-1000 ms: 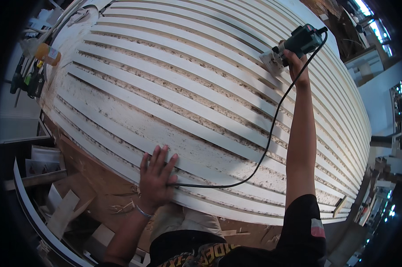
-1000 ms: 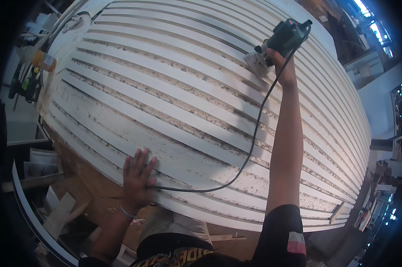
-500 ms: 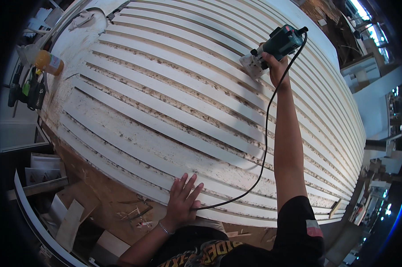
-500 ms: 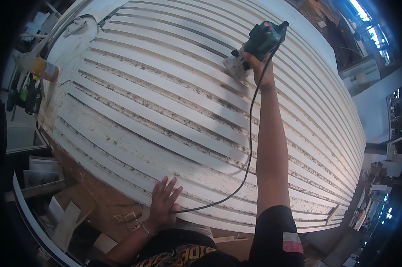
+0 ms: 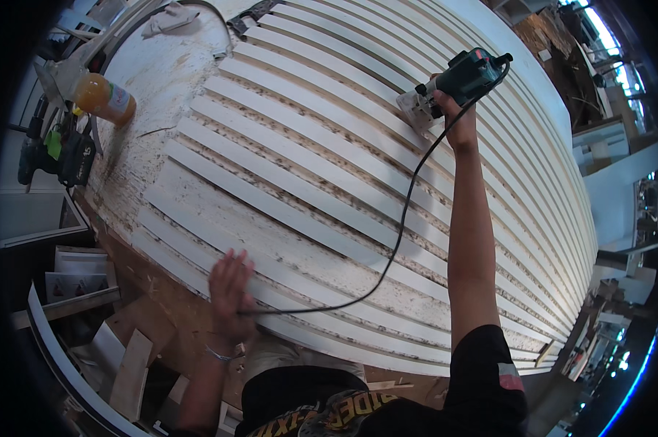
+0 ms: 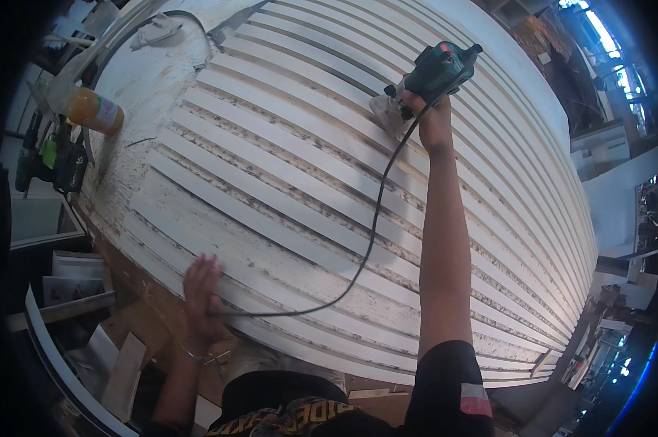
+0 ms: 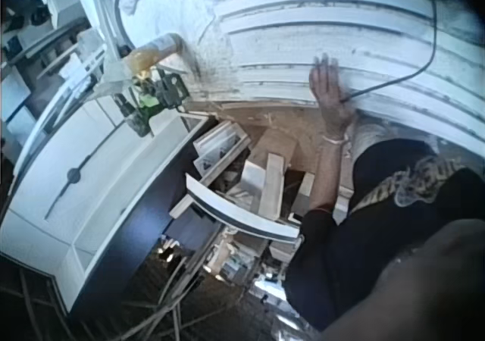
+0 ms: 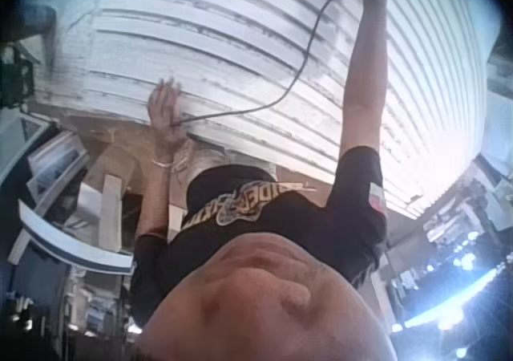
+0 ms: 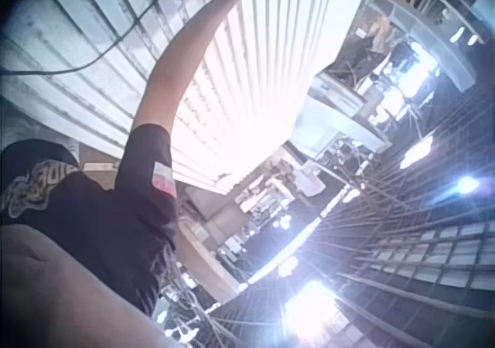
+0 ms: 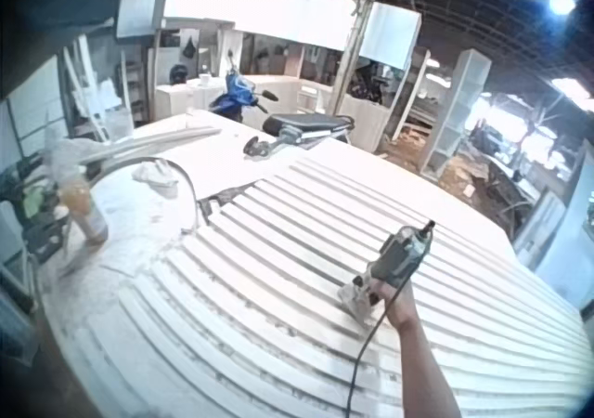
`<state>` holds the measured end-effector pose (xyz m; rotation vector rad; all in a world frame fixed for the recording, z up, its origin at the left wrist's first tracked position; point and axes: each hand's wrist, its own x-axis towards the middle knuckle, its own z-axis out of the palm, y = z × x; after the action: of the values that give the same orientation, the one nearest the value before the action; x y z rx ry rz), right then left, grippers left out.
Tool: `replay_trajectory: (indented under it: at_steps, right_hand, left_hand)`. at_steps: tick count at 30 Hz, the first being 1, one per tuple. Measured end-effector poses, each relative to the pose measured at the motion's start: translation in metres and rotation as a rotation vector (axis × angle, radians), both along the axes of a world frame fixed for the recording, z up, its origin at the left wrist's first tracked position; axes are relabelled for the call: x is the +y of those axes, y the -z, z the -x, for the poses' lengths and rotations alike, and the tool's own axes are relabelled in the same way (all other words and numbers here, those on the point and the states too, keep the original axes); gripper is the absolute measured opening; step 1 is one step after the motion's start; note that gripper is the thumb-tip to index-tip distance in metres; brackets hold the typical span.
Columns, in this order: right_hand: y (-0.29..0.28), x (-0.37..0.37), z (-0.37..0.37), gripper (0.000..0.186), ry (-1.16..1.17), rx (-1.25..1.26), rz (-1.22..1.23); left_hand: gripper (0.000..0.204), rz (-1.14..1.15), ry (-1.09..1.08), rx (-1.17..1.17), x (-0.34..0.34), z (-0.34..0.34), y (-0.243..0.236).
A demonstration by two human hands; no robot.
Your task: The person uses a handheld router to cut grooves into a large white slatted wooden panel, moving the tool along the pre-existing slots and occasionally using their hands to guide the power cord and brush away sawdust.
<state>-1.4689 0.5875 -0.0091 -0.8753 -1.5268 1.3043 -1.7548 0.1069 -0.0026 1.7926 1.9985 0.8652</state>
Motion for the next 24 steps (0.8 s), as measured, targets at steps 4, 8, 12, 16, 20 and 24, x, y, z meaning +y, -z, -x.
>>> replay_trajectory:
  at_steps: [4,8,12,16,20,24]
  right_hand:
    - [0.003,0.007,0.052,0.049,0.022,0.001,-0.019]
    - [0.004,0.015,0.096,0.047,-0.004,-0.013,-0.024]
    - [0.006,0.021,0.140,0.046,-0.055,0.049,-0.001]
    - [0.007,0.029,0.178,0.040,-0.088,0.078,-0.013]
    - [0.008,0.035,0.218,0.042,-0.078,0.068,0.000]
    - [0.007,0.042,0.254,0.038,-0.098,0.060,-0.026]
  left_hand:
    - [0.051,0.046,-0.068,0.111,0.014,0.087,0.006]
    - [0.050,0.140,-0.082,0.139,0.029,0.137,0.009]
    - [0.052,0.202,-0.065,0.209,0.031,0.144,0.014]
    - [0.052,0.195,-0.080,0.194,0.033,0.145,0.016]
    - [0.051,0.198,-0.091,0.180,0.034,0.146,0.013]
    - [0.049,0.197,-0.105,0.165,0.035,0.147,0.013]
